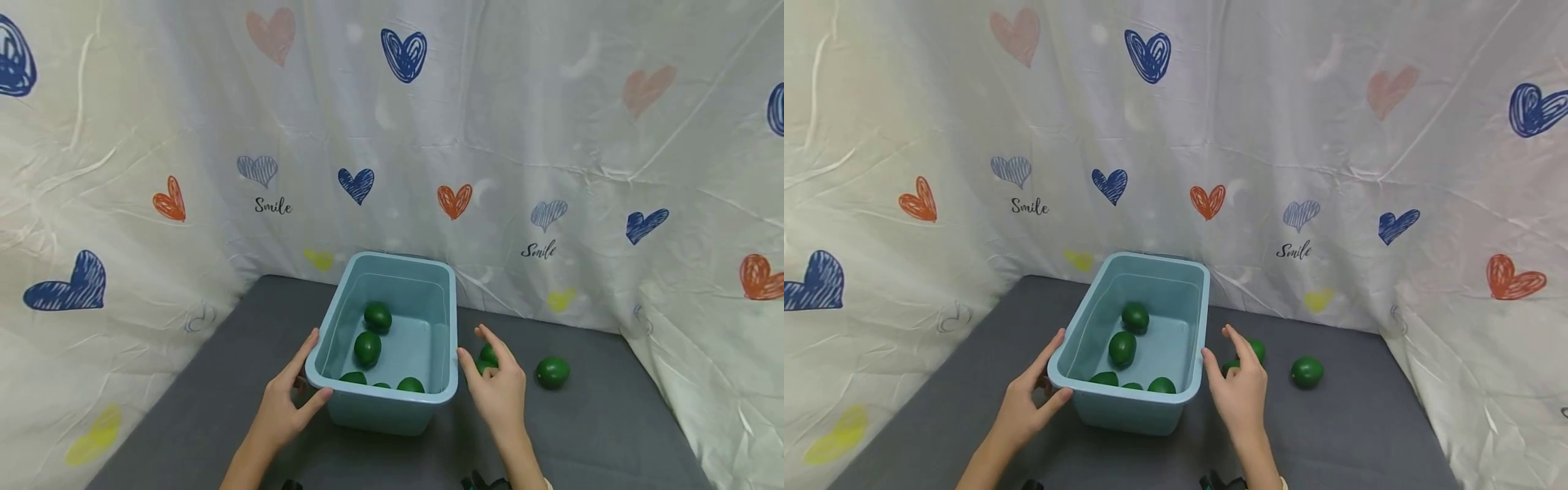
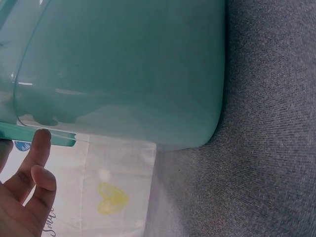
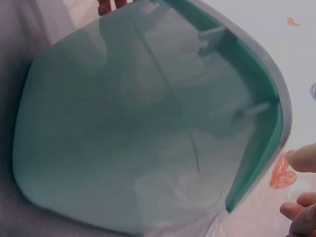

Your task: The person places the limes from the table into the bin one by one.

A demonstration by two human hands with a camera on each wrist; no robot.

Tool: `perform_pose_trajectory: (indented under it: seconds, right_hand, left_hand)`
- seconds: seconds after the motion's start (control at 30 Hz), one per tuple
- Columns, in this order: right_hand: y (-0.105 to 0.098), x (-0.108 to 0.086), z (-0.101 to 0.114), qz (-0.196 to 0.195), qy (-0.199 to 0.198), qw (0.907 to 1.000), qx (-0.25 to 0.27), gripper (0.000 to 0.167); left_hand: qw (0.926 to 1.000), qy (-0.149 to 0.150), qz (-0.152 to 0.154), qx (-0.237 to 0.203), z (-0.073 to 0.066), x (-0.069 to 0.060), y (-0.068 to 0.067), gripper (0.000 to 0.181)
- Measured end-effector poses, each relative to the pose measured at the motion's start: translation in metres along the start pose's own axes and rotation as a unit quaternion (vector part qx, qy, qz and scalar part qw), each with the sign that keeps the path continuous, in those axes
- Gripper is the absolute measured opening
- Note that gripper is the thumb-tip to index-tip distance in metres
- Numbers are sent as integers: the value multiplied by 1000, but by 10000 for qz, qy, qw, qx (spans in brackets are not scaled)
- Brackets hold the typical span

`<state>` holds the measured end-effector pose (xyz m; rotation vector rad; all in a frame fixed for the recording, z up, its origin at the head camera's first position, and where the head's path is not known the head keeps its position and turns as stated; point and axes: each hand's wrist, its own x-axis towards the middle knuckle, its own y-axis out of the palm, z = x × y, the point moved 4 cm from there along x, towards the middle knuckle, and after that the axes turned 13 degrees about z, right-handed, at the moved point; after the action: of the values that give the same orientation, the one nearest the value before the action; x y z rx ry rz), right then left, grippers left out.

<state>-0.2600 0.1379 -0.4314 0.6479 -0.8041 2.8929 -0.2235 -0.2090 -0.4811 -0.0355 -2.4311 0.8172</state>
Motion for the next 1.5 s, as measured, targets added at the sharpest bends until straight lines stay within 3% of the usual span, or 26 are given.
perform_pose_trajectory:
  seconds: [0.2, 0.63, 1.17, 1.5]
  right_hand:
    - [-9, -3, -15, -178, 82, 9997, -129, 53]
    - [-28, -5, -50, -293, 503, 9973, -446, 57]
    - [-6, -11, -99, -215, 956, 9912, -896, 63]
    - [2, -15, -114, 47, 1236, 9872, -1007, 67]
  left_hand:
    - [9999, -143, 35, -42, 1, -2, -1, 89]
    - [9999, 49, 67, -148, -2, 3, 0, 90]
    - [9999, -13, 18, -169, -1, 0, 0, 90]
    - [9998, 40, 39, -201, -2, 0, 0, 91]
